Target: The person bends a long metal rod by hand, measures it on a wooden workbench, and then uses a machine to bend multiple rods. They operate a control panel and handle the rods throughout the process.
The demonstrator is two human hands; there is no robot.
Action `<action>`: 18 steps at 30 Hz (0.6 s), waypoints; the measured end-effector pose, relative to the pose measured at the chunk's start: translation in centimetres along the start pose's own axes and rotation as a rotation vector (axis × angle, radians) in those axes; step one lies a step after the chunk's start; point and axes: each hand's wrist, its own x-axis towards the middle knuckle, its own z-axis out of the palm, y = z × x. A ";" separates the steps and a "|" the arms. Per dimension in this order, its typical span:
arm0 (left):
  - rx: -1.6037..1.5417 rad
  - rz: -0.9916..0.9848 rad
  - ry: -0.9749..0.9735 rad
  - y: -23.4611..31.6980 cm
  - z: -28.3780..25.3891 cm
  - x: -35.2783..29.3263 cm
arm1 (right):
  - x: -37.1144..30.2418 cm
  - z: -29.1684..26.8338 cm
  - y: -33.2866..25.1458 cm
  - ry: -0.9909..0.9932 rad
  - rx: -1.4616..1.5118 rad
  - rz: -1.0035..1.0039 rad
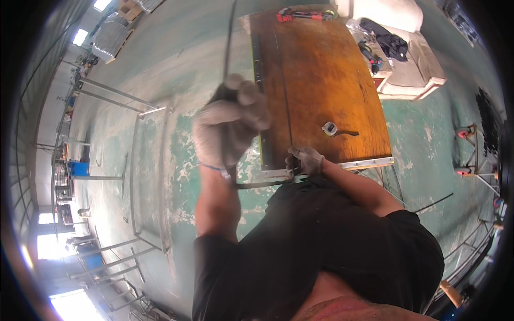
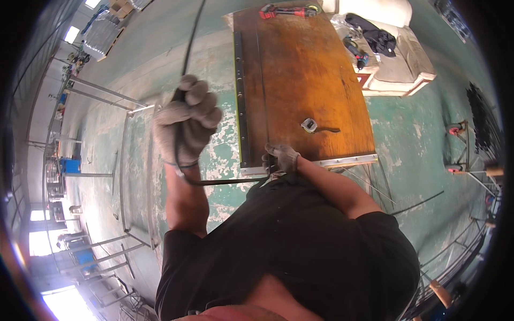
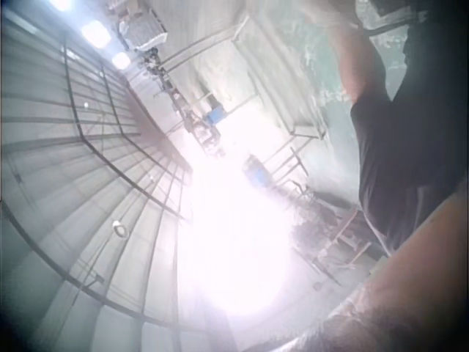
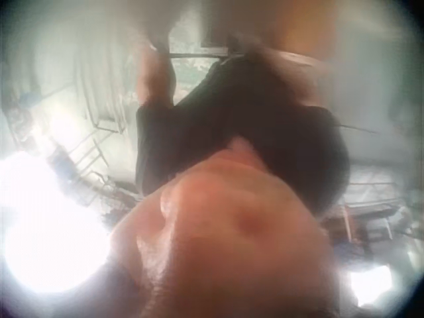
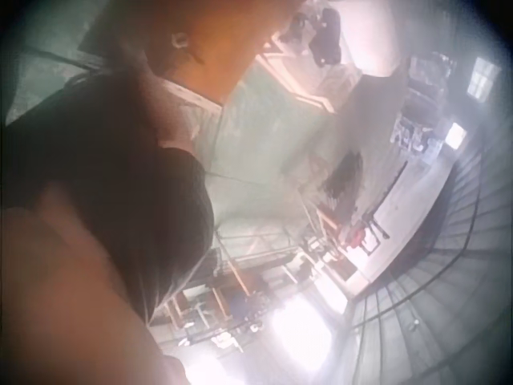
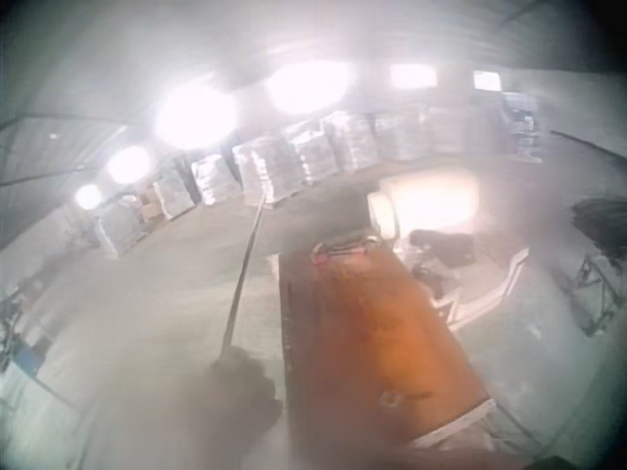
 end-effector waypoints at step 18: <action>1.338 -0.466 0.823 -15.0 -29.6 -7.6 | -10.1 -18.3 -4.6 1.324 -0.684 -0.483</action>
